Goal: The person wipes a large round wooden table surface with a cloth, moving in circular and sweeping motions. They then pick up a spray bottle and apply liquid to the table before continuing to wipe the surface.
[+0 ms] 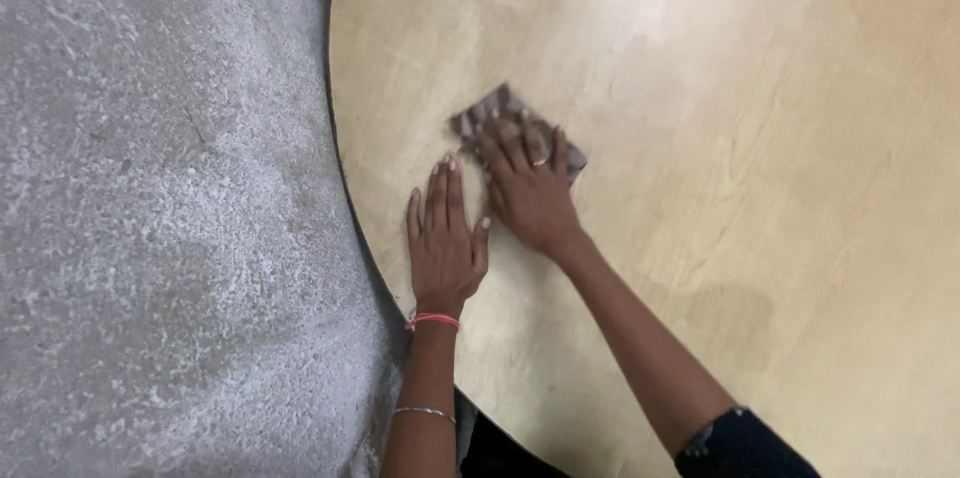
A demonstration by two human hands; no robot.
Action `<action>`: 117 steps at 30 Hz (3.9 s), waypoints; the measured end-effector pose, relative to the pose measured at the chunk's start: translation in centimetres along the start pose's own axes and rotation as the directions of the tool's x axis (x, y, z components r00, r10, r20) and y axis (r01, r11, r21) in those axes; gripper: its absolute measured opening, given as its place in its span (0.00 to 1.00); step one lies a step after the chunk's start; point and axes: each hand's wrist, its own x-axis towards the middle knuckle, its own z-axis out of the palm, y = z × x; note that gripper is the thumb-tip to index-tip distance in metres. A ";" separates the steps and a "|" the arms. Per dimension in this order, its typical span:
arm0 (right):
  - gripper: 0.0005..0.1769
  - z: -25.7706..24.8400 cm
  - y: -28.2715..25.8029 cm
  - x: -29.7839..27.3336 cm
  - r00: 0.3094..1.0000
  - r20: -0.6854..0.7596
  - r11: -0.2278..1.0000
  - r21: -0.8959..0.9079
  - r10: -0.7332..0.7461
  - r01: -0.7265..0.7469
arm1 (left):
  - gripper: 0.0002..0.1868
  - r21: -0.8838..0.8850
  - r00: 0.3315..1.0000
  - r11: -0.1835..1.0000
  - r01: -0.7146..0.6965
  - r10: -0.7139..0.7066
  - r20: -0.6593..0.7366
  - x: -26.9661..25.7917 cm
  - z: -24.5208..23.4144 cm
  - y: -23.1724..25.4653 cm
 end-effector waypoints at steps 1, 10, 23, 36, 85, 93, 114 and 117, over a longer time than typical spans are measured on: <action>0.39 -0.7 -1.5 -1.7 1.000 0.006 0.999 0.029 -0.020 0.020 | 0.40 -0.018 1.000 1.000 -0.009 0.008 -0.018 -0.1 0.0 0.0; 0.36 -4.4 3.5 -13.1 0.988 0.142 0.997 0.024 0.068 -0.072 | 0.36 0.045 1.000 0.999 0.025 -0.025 0.014 0.0 0.0 0.2; 0.37 -1.4 12.3 -0.5 0.958 -0.030 0.957 -0.041 0.285 -0.286 | 0.36 0.068 0.999 0.997 0.035 -0.037 0.031 0.2 0.0 0.4; 0.35 -4.4 -0.8 -11.1 0.993 0.095 0.996 0.063 -0.070 0.064 | 0.38 0.050 1.000 0.998 0.025 -0.026 0.009 -0.1 0.1 0.0; 0.37 -0.4 7.9 2.1 0.991 -0.040 0.986 -0.101 0.126 -0.130 | 0.37 0.050 1.000 0.999 0.021 -0.021 0.010 0.2 -0.3 0.4; 0.37 -3.3 -2.6 -6.7 1.000 -0.002 0.998 0.053 -0.024 0.024 | 0.37 0.032 0.999 0.999 0.028 -0.028 0.016 0.2 -0.2 0.4; 0.40 0.4 12.4 8.7 0.974 -0.073 0.972 -0.084 0.214 -0.220 | 0.34 0.064 0.999 0.997 0.036 -0.035 -0.018 0.1 0.2 0.4; 0.35 2.0 4.1 8.4 1.000 0.003 0.998 -0.066 0.023 -0.022 | 0.35 0.078 1.000 0.997 0.031 -0.030 -0.008 0.1 0.4 0.1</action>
